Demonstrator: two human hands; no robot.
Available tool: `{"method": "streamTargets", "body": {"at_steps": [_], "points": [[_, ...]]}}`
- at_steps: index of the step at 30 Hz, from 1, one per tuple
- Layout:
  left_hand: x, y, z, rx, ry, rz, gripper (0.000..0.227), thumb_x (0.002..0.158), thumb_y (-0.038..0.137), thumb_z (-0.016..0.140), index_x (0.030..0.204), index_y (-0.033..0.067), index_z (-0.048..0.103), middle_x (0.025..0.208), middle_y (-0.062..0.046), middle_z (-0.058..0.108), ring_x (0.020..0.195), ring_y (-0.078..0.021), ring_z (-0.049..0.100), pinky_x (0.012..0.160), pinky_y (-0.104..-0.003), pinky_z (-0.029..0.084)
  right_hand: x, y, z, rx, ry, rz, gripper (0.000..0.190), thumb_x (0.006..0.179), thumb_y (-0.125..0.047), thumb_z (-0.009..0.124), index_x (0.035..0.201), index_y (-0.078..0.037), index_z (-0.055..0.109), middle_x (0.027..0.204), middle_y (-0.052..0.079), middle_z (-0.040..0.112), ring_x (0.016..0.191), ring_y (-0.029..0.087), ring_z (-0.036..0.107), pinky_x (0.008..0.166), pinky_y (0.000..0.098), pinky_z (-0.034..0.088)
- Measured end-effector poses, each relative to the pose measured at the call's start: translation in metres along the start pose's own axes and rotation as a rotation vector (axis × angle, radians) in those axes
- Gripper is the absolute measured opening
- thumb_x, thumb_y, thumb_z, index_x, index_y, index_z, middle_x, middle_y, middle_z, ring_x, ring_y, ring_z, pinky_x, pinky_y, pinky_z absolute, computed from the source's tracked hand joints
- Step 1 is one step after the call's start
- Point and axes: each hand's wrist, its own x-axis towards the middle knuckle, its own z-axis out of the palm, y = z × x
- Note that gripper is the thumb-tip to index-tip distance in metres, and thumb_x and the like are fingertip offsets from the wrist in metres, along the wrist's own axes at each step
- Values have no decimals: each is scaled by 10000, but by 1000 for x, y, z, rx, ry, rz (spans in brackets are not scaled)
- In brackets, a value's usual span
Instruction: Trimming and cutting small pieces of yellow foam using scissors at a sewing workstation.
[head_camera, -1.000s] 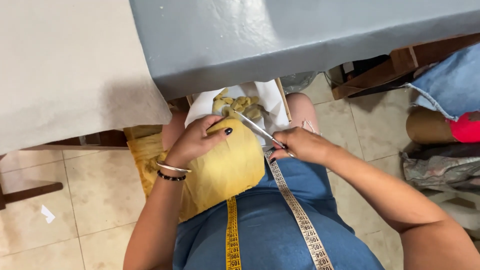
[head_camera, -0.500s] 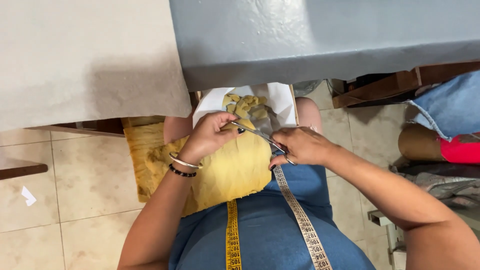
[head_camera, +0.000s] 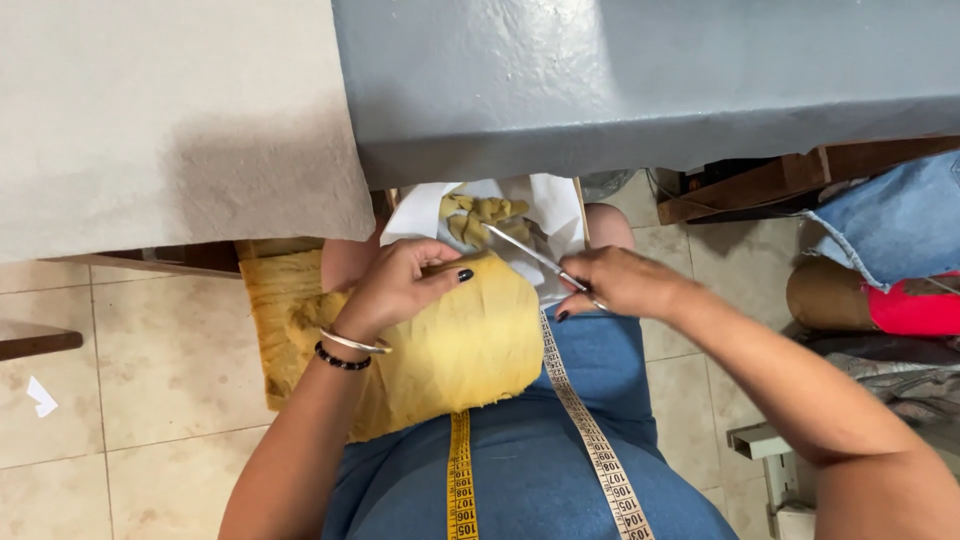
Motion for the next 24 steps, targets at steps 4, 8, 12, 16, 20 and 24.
{"method": "streamTargets", "body": {"at_steps": [4,8,12,16,20,24], "points": [[6,0,6,17,72,45,264,813,226,811,1054,120,794,878,-37,800,878,-141,745,793,-309,575,-5,-19,-39,-124,-103,-59,707,752,-723,725,1053,-101,574,907,168,683,915,435,705,767,564,571],[10,10,9,75,92,90,250,798,188,794,1040,124,794,918,-62,803,960,-241,760,821,-372,577,4,-40,-47,-314,-169,-95,847,633,-910,666,1040,-173,578,907,96,665,906,381,708,822,524,533],[11,6,10,93,111,91,234,790,193,802,1021,153,802,905,-32,805,961,-233,762,823,-356,577,15,-31,-38,-331,-112,-126,822,607,-917,679,958,-184,559,853,78,640,835,386,706,773,524,544],[13,-8,13,46,135,57,232,787,192,803,1018,176,805,901,1,810,937,-176,766,831,-317,574,16,-14,-14,-184,-7,-163,616,709,-754,759,860,-197,544,739,20,592,747,329,715,664,459,575],[14,-9,14,32,139,12,231,806,265,802,996,134,793,891,-44,805,947,-205,765,814,-338,572,14,0,4,-161,22,-151,533,800,-649,742,842,-164,526,716,62,598,731,368,719,632,489,583],[18,-4,11,105,108,-14,258,821,323,787,1022,162,787,932,-29,803,992,-222,753,831,-364,576,15,2,-3,-143,-17,-127,500,815,-654,709,849,-188,532,713,46,609,715,347,723,638,478,593]]}}
